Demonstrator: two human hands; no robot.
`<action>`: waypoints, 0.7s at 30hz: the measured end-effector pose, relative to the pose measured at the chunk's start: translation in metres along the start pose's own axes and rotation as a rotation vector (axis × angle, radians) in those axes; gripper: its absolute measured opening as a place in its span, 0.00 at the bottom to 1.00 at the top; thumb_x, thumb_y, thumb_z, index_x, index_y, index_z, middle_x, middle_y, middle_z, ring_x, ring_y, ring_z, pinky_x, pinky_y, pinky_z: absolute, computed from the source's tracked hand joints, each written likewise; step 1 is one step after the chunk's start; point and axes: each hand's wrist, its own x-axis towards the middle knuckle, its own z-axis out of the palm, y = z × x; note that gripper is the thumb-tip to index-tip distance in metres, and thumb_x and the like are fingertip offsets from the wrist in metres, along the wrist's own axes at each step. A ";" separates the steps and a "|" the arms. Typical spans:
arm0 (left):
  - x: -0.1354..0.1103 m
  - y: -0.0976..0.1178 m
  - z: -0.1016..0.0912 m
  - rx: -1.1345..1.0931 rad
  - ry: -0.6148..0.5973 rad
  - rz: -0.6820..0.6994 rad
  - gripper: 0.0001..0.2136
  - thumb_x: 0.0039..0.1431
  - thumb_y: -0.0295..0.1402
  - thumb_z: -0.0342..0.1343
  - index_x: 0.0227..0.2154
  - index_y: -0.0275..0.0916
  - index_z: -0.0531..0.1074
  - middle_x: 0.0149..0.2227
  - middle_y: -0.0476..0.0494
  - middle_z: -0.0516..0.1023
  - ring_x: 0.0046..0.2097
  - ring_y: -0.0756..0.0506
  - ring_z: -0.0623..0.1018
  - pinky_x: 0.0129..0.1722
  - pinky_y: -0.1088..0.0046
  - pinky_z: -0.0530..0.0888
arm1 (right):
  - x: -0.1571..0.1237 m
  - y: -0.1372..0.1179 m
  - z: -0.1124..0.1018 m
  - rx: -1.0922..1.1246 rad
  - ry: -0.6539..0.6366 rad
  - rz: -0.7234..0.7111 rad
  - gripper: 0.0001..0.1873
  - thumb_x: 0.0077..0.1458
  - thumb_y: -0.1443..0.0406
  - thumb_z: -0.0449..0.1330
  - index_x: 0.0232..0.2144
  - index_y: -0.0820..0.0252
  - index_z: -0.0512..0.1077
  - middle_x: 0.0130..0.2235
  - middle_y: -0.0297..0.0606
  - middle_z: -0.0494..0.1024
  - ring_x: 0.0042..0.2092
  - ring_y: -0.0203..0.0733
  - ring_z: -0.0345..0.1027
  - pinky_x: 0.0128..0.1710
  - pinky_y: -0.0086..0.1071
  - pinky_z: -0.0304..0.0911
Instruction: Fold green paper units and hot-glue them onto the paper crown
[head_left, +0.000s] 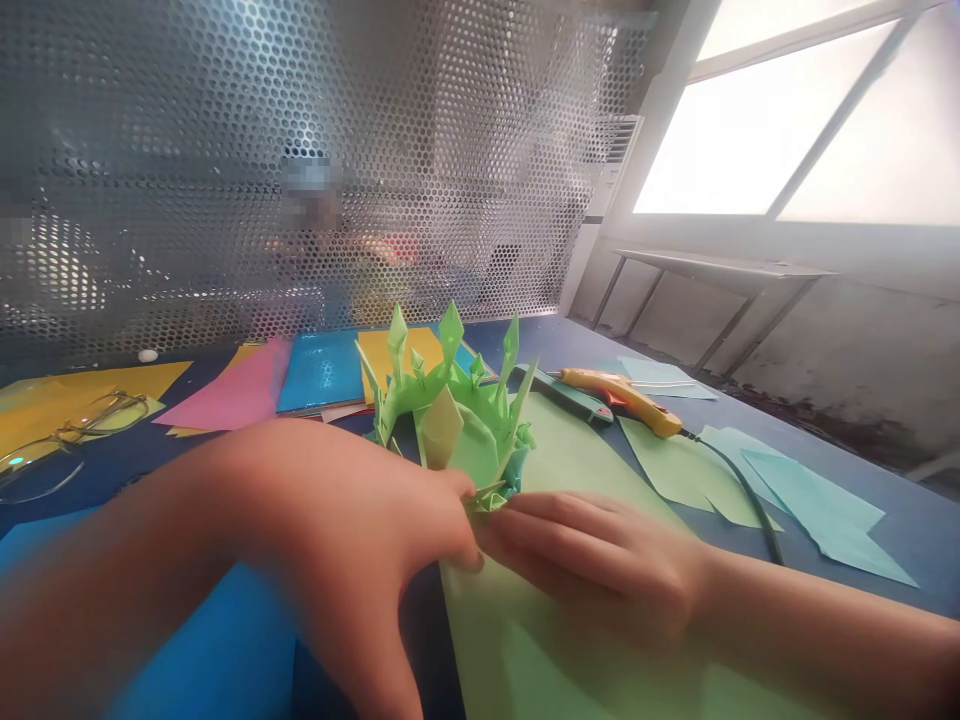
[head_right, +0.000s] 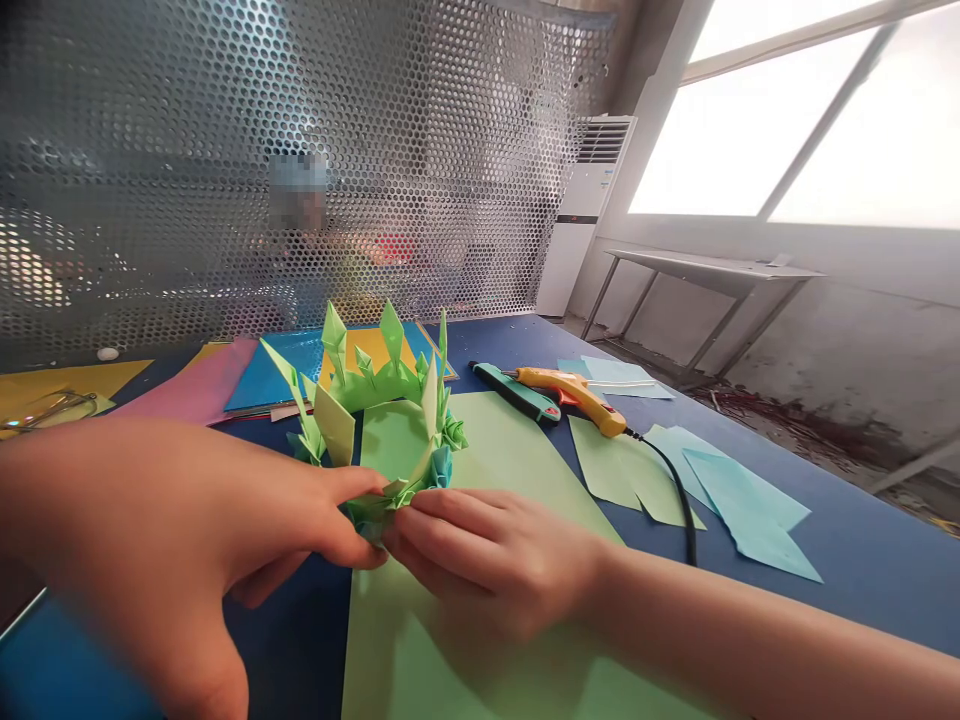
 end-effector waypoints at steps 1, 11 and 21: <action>0.001 0.006 -0.004 0.036 -0.054 -0.011 0.25 0.45 0.41 0.69 0.50 0.46 0.80 0.41 0.49 0.85 0.49 0.36 0.83 0.34 0.73 0.78 | 0.000 0.000 0.000 -0.002 0.002 0.001 0.12 0.72 0.71 0.49 0.48 0.69 0.71 0.38 0.51 0.84 0.38 0.39 0.82 0.39 0.24 0.77; 0.001 0.022 -0.023 0.080 -0.200 -0.031 0.32 0.46 0.37 0.70 0.57 0.47 0.76 0.52 0.45 0.83 0.44 0.38 0.85 0.38 0.71 0.79 | 0.002 0.000 0.002 -0.009 0.006 0.009 0.11 0.72 0.72 0.49 0.47 0.71 0.71 0.38 0.52 0.83 0.38 0.40 0.81 0.38 0.24 0.76; -0.002 0.019 -0.028 0.040 -0.209 -0.011 0.34 0.45 0.40 0.68 0.59 0.48 0.74 0.66 0.48 0.71 0.44 0.43 0.84 0.36 0.77 0.78 | 0.003 0.000 -0.001 0.007 0.005 -0.013 0.11 0.71 0.72 0.49 0.47 0.72 0.71 0.38 0.52 0.83 0.38 0.41 0.81 0.38 0.26 0.76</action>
